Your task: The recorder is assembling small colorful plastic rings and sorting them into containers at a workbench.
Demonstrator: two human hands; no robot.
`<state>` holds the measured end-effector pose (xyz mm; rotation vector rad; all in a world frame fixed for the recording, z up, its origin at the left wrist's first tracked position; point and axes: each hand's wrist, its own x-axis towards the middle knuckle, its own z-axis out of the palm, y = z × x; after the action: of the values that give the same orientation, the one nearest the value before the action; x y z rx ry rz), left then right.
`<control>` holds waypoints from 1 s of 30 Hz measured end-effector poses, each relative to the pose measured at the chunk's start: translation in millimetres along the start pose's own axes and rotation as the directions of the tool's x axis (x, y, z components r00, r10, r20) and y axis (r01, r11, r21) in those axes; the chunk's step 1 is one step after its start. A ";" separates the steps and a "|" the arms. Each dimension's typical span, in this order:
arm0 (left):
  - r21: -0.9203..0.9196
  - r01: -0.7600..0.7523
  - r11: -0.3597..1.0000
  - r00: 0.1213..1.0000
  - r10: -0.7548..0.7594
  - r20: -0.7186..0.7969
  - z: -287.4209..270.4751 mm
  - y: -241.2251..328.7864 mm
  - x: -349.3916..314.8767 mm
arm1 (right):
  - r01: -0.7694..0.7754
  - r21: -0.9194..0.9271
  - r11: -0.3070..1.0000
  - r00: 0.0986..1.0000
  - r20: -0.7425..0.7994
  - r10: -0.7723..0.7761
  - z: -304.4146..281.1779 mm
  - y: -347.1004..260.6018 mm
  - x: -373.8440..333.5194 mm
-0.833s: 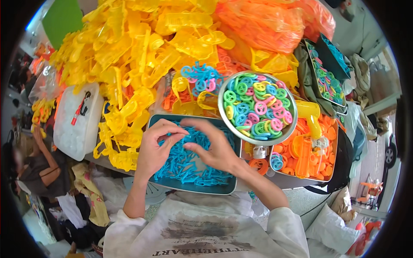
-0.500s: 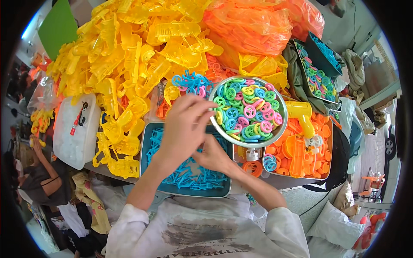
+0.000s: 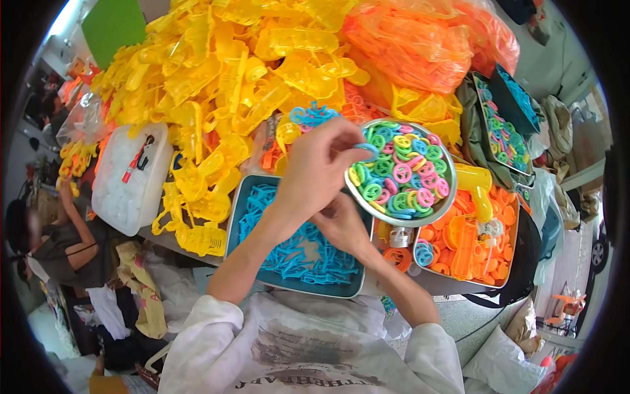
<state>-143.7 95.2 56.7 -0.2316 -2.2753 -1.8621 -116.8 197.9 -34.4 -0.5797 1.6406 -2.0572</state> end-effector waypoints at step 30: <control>-0.126 -0.005 0.992 0.901 -0.051 -0.430 -34.0 -65.3 -113.9 | -0.197 -0.104 0.975 0.979 0.024 0.200 -1.3 -3.0 1.2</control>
<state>-47.3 49.1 -26.8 0.1807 -1.8708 -1.8440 -118.8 198.8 -31.7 -0.4604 1.7165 -1.8210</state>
